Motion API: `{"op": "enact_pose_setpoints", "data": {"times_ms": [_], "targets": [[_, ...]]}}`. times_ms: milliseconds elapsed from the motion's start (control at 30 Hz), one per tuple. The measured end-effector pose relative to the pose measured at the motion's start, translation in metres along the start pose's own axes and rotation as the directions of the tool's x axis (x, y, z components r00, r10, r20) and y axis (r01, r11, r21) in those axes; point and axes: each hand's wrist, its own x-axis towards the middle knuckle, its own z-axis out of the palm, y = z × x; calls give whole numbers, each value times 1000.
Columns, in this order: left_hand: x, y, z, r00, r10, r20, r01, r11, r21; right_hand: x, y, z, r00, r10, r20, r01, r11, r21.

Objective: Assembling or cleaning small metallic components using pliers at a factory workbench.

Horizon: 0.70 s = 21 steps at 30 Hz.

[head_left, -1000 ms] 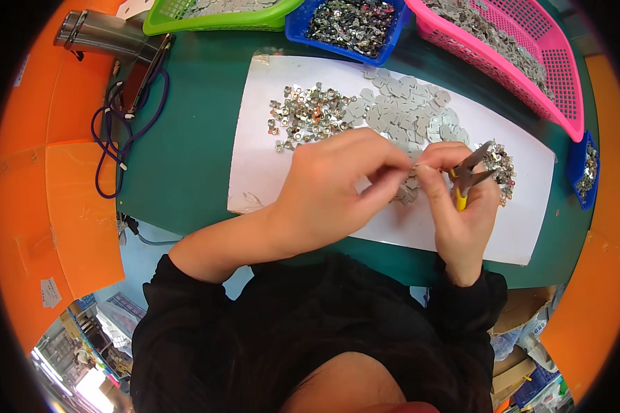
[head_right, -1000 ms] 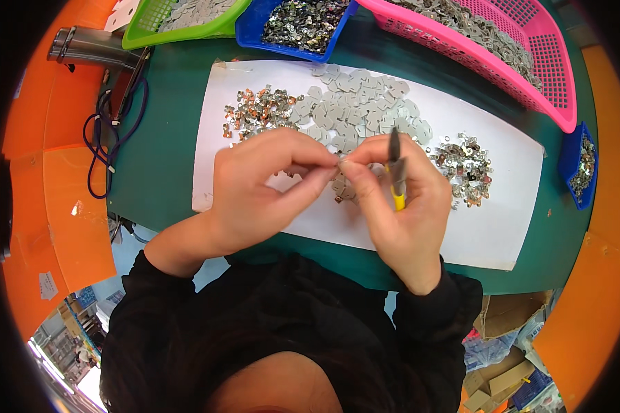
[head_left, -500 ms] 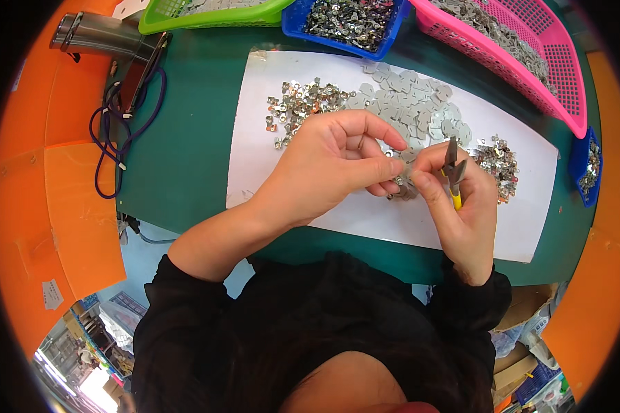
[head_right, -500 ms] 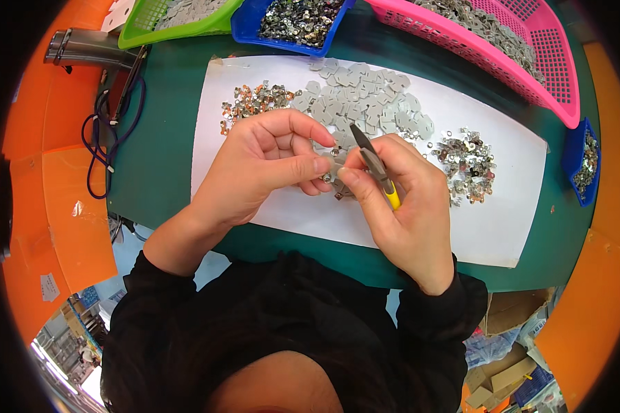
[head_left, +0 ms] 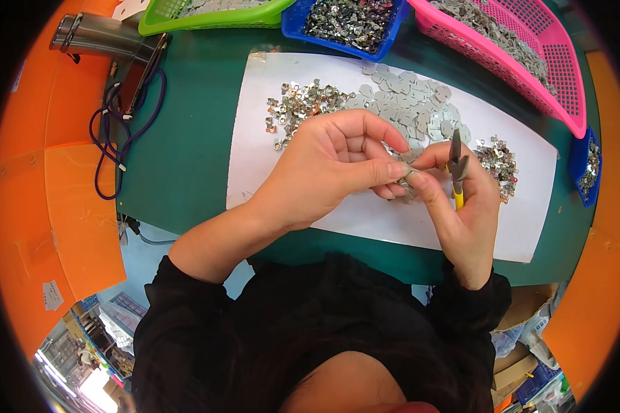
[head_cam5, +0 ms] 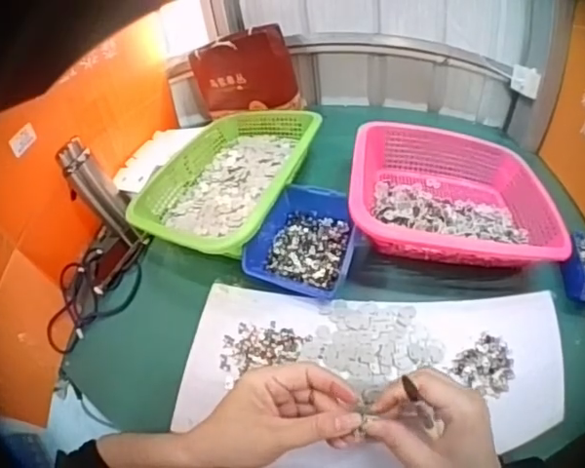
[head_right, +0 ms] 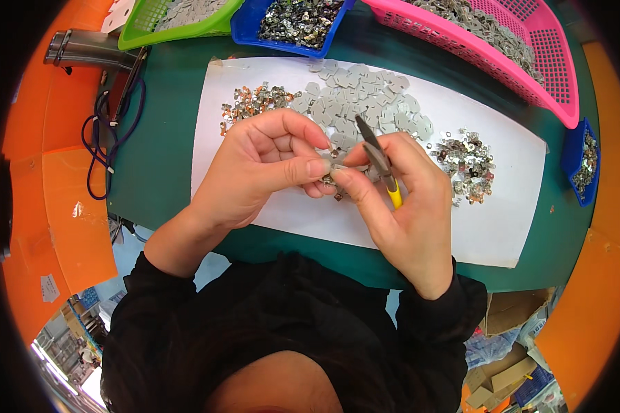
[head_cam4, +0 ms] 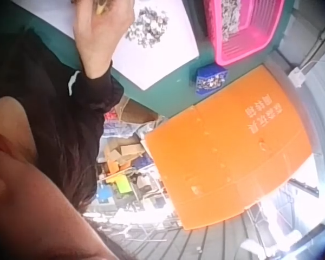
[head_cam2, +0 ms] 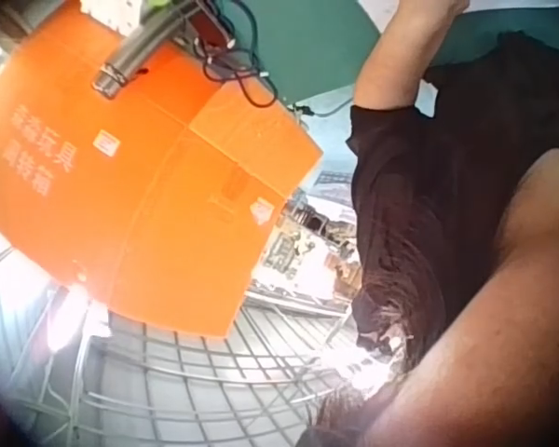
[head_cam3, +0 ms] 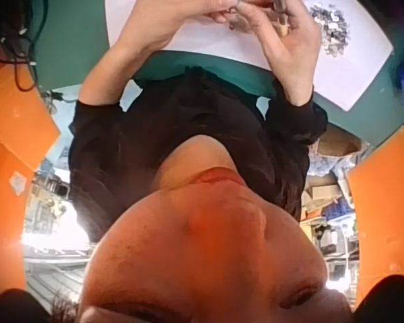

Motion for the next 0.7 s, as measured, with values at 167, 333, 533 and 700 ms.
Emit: {"op": "enact_pose_setpoints", "data": {"times_ms": [167,333,533,700], "targets": [[0,5,3,998,20,62,-25,997,74,-1,0,-7,997,-52,58,54,998,-37],[0,10,3,994,36,104,-76,908,412,-2,2,-4,994,-104,23,106,991,-88],[0,10,1,980,-66,185,-16,912,410,-4,-5,-6,995,-7,96,17,994,-104],[0,11,-2,977,-77,200,2,936,353,-4,-10,-6,991,25,134,-20,999,-37]]}}
